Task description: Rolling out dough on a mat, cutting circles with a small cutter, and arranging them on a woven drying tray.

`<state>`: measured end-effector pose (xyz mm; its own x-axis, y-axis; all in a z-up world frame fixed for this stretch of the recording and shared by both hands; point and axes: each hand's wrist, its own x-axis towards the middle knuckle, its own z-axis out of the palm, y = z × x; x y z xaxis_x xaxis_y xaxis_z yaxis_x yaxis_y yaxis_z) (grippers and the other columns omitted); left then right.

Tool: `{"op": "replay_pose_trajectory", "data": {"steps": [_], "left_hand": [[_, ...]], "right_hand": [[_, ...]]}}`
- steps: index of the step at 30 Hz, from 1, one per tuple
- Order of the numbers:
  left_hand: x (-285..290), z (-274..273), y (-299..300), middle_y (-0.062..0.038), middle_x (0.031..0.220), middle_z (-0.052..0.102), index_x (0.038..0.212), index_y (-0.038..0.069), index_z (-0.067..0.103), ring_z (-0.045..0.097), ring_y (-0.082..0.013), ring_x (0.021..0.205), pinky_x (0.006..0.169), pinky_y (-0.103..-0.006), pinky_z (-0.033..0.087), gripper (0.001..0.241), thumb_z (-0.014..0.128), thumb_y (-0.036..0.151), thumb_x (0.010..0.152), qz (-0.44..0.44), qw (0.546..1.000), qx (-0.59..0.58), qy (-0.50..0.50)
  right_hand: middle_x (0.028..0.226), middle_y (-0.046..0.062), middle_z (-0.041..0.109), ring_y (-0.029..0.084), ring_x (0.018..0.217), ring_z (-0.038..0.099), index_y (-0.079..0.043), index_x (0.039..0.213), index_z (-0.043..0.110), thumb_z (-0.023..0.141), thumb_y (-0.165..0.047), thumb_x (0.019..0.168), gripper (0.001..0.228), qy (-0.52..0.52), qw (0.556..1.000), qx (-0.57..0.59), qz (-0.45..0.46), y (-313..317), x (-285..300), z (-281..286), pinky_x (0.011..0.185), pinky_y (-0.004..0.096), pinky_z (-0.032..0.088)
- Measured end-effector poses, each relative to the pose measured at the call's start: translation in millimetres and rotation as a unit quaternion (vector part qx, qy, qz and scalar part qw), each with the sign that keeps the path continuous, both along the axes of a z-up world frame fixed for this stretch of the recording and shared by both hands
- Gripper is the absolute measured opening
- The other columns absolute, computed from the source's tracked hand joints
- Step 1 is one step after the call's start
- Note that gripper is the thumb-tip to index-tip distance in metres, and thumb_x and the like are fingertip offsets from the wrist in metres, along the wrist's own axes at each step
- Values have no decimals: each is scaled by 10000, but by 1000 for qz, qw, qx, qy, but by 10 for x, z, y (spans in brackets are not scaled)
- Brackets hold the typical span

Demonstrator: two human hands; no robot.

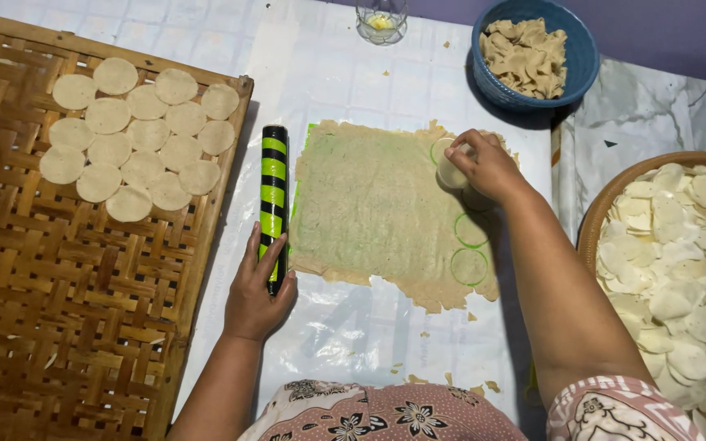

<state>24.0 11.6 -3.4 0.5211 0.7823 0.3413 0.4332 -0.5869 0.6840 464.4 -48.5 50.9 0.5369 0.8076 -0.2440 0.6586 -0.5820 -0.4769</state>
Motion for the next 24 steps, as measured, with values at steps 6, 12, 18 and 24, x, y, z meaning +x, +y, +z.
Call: {"op": "replay_pose_trajectory", "data": {"steps": [6, 12, 18, 24], "left_hand": [[1, 4, -8, -190, 1601, 392, 1434, 246, 586, 470, -416, 1376, 1098, -499, 451, 584, 676, 202, 859, 5, 1000, -5, -2], [10, 12, 1, -199, 1602, 388, 1441, 238, 580, 469, -427, 1378, 1099, -511, 448, 588, 674, 200, 863, 2, 1000, -3, -1], [9, -34, 20, -192, 1607, 381, 1451, 245, 573, 468, -424, 1378, 1091, -506, 454, 597, 673, 208, 864, 3, 1000, 2, 1], [3, -12, 2, -205, 1600, 385, 1450, 241, 570, 471, -439, 1370, 1084, -519, 459, 589, 666, 199, 870, -2, 1000, -9, -3]], "right_hand": [[1347, 233, 506, 510, 1234, 585, -272, 1251, 593, 564, -542, 1012, 362, 7, 1000, -20, 6, -42, -214, -1, 1057, 563, 464], [1330, 199, 488, 506, 1179, 620, -285, 1208, 573, 545, -561, 1015, 338, -22, 999, -38, 0, 42, -304, -87, 1024, 566, 490], [1309, 214, 474, 551, 1143, 621, -251, 1225, 547, 521, -537, 1021, 352, -31, 998, -51, 27, 79, -267, -102, 1016, 594, 497], [1343, 208, 470, 548, 1172, 609, -272, 1247, 527, 519, -538, 1010, 356, -27, 996, -67, 46, 15, -289, -41, 1046, 589, 483]]}}
